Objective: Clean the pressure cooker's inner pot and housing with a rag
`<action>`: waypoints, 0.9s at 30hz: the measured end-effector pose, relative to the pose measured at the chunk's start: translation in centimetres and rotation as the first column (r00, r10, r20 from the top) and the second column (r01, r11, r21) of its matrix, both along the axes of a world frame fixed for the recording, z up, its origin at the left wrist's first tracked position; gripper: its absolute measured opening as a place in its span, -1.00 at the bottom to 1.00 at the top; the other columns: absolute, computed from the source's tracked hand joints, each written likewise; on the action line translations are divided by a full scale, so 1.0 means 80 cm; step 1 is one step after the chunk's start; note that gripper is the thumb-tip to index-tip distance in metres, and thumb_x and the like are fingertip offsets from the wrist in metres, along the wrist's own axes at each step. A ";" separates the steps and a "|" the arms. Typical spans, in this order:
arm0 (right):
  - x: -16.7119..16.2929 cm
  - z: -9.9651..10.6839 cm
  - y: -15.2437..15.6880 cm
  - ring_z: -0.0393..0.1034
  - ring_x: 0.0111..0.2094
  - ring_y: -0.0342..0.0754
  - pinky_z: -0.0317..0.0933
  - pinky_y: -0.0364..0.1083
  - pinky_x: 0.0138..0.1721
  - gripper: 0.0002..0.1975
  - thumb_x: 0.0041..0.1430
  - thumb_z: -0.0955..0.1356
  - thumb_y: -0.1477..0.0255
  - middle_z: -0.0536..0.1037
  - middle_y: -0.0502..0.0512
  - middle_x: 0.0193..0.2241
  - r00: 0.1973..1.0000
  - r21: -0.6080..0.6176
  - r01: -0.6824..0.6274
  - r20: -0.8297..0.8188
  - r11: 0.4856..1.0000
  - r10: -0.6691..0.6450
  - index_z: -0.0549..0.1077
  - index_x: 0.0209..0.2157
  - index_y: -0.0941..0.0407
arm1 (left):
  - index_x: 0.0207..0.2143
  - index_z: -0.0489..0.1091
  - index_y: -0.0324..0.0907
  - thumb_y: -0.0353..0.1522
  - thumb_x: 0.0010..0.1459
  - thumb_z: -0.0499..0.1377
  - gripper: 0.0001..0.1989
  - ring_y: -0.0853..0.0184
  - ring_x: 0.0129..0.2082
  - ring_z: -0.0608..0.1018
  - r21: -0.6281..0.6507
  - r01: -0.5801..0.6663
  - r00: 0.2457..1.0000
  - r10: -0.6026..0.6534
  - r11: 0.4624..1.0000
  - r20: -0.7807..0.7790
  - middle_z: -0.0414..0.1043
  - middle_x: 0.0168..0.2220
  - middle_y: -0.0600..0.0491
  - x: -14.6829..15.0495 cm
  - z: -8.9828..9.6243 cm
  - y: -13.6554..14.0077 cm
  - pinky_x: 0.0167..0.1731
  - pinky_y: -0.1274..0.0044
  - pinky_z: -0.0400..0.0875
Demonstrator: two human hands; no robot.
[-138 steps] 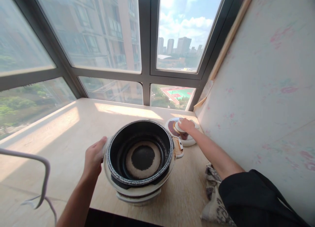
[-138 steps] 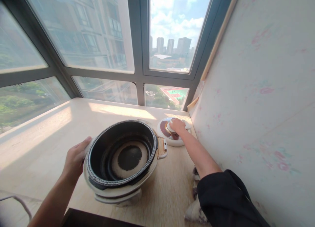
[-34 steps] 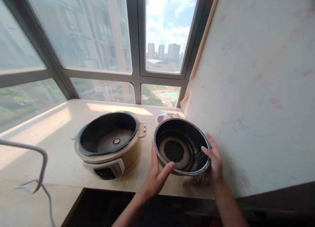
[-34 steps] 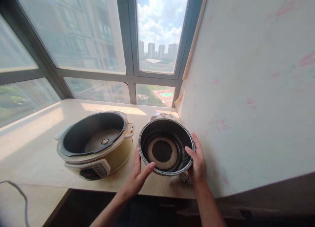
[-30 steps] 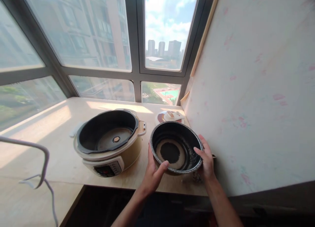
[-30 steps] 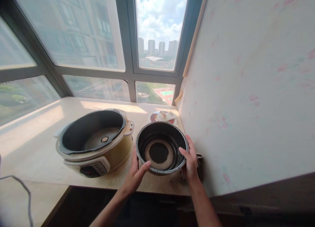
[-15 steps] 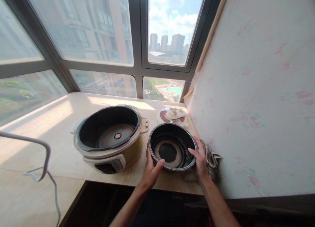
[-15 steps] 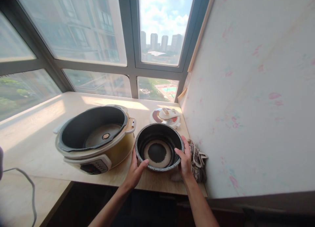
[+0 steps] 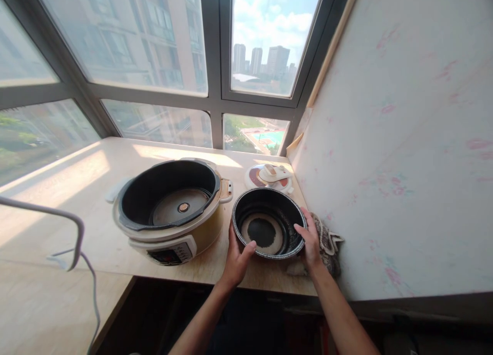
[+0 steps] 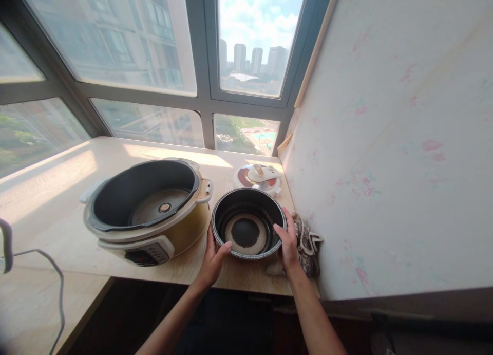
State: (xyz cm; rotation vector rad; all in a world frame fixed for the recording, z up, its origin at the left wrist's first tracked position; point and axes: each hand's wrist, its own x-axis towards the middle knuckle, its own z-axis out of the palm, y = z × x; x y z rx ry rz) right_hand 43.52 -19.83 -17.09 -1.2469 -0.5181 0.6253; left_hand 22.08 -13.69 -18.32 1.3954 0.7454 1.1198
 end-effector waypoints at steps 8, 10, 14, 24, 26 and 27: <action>0.007 -0.014 -0.012 0.17 0.36 0.13 0.01 0.17 0.39 -0.32 0.27 0.30 -0.02 0.36 0.13 0.31 0.962 -0.143 0.008 0.272 0.990 0.031 0.31 0.32 0.01 | 0.45 -0.03 -0.07 -0.21 0.23 0.21 -0.20 0.06 0.47 0.05 0.028 -0.026 0.999 0.025 0.999 0.038 -0.03 0.47 -0.10 0.002 -0.002 -0.001 0.42 0.22 -0.10; 0.013 -0.019 -0.023 0.16 0.37 0.15 -0.01 0.18 0.40 -0.31 0.30 0.24 -0.06 0.35 0.19 0.32 0.922 -0.196 0.060 0.387 0.979 0.021 0.33 0.30 0.05 | 0.45 -0.03 -0.06 -0.21 0.24 0.21 -0.20 0.06 0.47 0.03 0.029 -0.022 0.999 0.021 0.999 0.042 -0.05 0.48 -0.10 0.002 -0.003 0.000 0.43 0.22 -0.12; 0.025 -0.023 -0.053 0.21 0.34 0.19 0.06 0.23 0.36 -0.33 0.37 0.21 0.01 0.33 0.31 0.31 0.766 -0.220 0.185 0.643 0.958 0.000 0.27 0.33 0.13 | 0.45 -0.04 -0.05 -0.20 0.26 0.20 -0.21 0.06 0.47 0.03 0.044 -0.016 0.998 0.013 0.999 0.065 -0.05 0.48 -0.10 0.004 -0.004 0.001 0.42 0.23 -0.10; 0.052 -0.053 -0.080 -0.04 0.42 0.38 0.00 0.31 0.35 -0.03 0.23 0.34 0.00 0.09 0.61 0.38 0.321 -0.445 0.436 0.889 0.782 0.327 0.00 0.40 0.37 | 0.44 -0.01 -0.06 -0.19 0.24 0.21 -0.20 0.06 0.46 0.08 0.049 -0.033 0.999 0.031 0.998 0.034 0.00 0.46 -0.10 0.002 0.001 0.003 0.42 0.22 -0.10; 0.050 -0.050 -0.072 0.03 0.40 0.39 0.06 0.26 0.32 0.03 0.15 0.41 0.03 0.10 0.63 0.37 0.365 -0.565 0.462 0.823 0.684 0.435 -0.01 0.39 0.38 | 0.44 -0.01 -0.06 -0.19 0.23 0.22 -0.19 0.06 0.46 0.08 0.049 -0.036 0.999 0.035 0.998 0.026 0.01 0.46 -0.10 0.001 0.004 0.003 0.43 0.23 -0.11; 0.048 -0.046 -0.066 0.08 0.38 0.38 0.08 0.23 0.30 0.04 0.12 0.44 0.06 0.12 0.64 0.36 0.378 -0.603 0.481 0.798 0.637 0.470 -0.01 0.39 0.39 | 0.44 -0.02 -0.06 -0.19 0.23 0.23 -0.19 0.07 0.46 0.08 0.050 -0.036 0.999 0.035 0.998 0.021 0.01 0.46 -0.10 0.001 0.005 0.004 0.43 0.24 -0.12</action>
